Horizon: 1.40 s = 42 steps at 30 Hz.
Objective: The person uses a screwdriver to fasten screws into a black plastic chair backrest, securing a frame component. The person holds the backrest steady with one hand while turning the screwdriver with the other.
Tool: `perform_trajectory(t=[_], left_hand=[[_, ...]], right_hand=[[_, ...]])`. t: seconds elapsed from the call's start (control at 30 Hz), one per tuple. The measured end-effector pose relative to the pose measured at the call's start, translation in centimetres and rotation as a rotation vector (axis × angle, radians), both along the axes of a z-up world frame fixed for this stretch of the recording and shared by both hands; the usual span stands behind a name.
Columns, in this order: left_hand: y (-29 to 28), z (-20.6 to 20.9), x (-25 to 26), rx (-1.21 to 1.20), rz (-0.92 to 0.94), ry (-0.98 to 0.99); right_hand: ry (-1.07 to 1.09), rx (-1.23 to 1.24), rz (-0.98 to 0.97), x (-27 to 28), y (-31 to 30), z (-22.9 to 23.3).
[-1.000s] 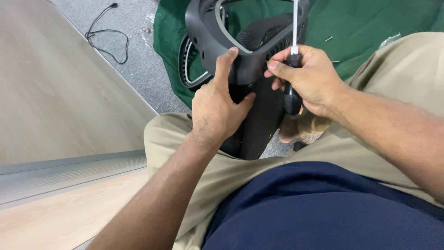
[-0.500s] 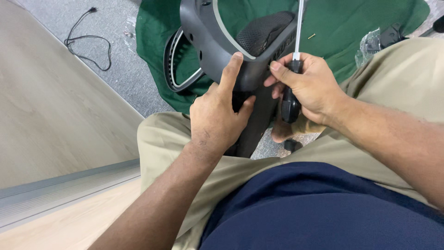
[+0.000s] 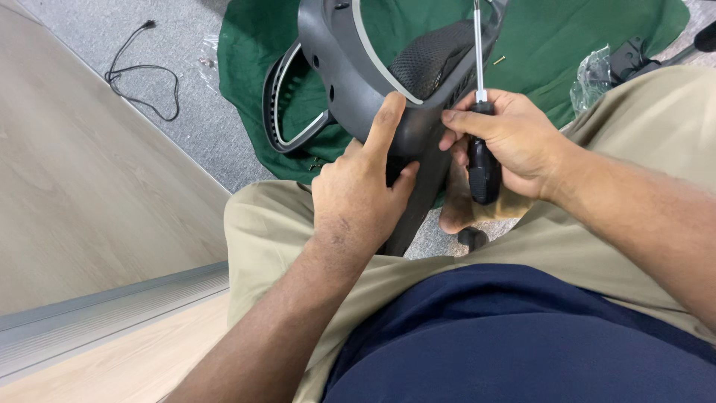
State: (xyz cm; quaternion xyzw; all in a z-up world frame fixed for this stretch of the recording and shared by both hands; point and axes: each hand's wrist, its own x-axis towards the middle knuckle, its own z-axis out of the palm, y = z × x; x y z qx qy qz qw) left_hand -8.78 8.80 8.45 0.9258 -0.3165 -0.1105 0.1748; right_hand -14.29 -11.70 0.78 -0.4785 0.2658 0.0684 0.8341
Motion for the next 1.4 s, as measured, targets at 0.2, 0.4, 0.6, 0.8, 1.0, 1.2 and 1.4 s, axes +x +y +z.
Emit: perform_trajectory(t=[0.2,0.4,0.6,0.8,1.0,1.2,1.4], left_hand=[[0.2,0.9,0.6,0.05,-0.006,0.005],[0.2,0.8,1.0,0.028,-0.047,-0.017],[0.4,0.2,3.0,-0.128,-0.131,-0.091],[-0.2,0.9,4.3,-0.179,-0.214,-0.087],[-1.5,2.6,6.5,0.057,-0.296,-0.191],[-3.4,2.0,10.0,-0.15,-0.58,-0.19],[-3.8,0.1,12.3,-0.208,-0.71,-0.136]], right_hand=[[-0.118,-0.115,-0.056,-0.2,0.5,0.1],[-0.067,-0.087,-0.114,0.0,0.6,0.1],[-0.134,-0.178,-0.113,1.0,0.5,-0.4],[-0.139,-0.184,-0.068,1.6,-1.0,-0.1],[-0.065,-0.167,-0.019,2.3,-2.1,0.4],[-0.115,-0.044,-0.023,3.0,-2.4,0.2],[-0.239,-0.042,-0.114,2.3,-1.4,-1.0]])
